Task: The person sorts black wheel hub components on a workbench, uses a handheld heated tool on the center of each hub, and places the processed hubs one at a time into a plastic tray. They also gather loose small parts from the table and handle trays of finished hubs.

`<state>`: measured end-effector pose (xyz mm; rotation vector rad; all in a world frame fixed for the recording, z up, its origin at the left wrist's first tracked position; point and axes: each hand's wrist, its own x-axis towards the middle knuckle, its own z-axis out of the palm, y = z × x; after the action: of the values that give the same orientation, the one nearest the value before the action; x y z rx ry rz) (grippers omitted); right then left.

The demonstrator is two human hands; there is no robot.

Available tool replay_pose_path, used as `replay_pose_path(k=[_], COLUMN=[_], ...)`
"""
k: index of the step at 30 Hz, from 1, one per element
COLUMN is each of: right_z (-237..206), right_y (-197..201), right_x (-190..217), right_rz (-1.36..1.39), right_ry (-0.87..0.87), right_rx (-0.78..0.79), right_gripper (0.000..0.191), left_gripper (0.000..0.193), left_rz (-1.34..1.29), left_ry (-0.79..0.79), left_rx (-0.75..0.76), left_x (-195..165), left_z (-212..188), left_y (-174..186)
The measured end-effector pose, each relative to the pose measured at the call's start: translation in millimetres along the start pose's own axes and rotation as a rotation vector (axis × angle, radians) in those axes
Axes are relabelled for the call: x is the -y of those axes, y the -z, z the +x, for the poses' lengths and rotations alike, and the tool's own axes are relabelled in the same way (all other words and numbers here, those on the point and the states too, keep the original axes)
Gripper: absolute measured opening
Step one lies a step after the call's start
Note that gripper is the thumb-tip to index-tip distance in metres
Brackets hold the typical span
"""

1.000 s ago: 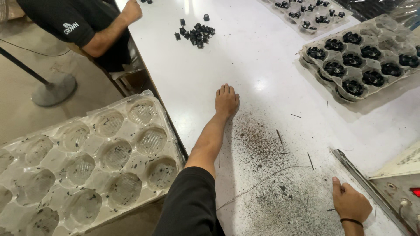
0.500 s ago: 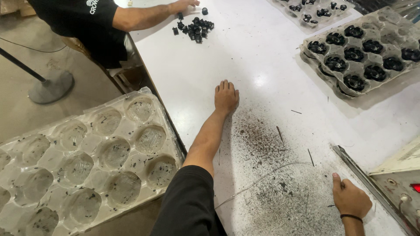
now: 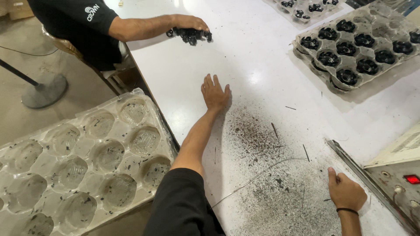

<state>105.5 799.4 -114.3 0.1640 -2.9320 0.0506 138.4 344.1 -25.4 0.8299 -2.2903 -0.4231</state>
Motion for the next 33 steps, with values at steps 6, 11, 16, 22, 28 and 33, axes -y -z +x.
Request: replay_pose_path(k=[6, 11, 16, 22, 28, 33], right_z=[0.1, 0.0, -0.2, -1.1, -4.0, -3.4], right_y=[1.8, 4.5, 6.8, 7.9, 6.0, 6.4], right_x=[1.5, 3.1, 5.1, 7.5, 6.2, 4.5], right_rz=[-0.012, -0.023, -0.001, 0.004, 0.034, 0.051], right_ry=[-0.022, 0.002, 0.009, 0.024, 0.073, 0.087], right_rx=[0.077, 0.025, 0.005, -0.006, -0.070, -0.092], right_gripper=[0.069, 0.070, 0.067, 0.068, 0.067, 0.063], left_gripper=[0.087, 0.092, 0.098, 0.098, 0.098, 0.098], left_rz=[-0.072, -0.075, -0.067, -0.077, -0.078, -0.104], left_ry=[0.125, 0.149, 0.147, 0.146, 0.144, 0.173], left_rx=[-0.029, -0.047, -0.002, 0.013, 0.000, -0.015], left_x=[4.9, 4.9, 5.2, 6.5, 8.5, 9.0], left_z=[0.6, 1.7, 3.0, 4.4, 3.4, -2.4], left_y=[-2.6, -2.8, -1.1, 1.8, 0.0, -2.4])
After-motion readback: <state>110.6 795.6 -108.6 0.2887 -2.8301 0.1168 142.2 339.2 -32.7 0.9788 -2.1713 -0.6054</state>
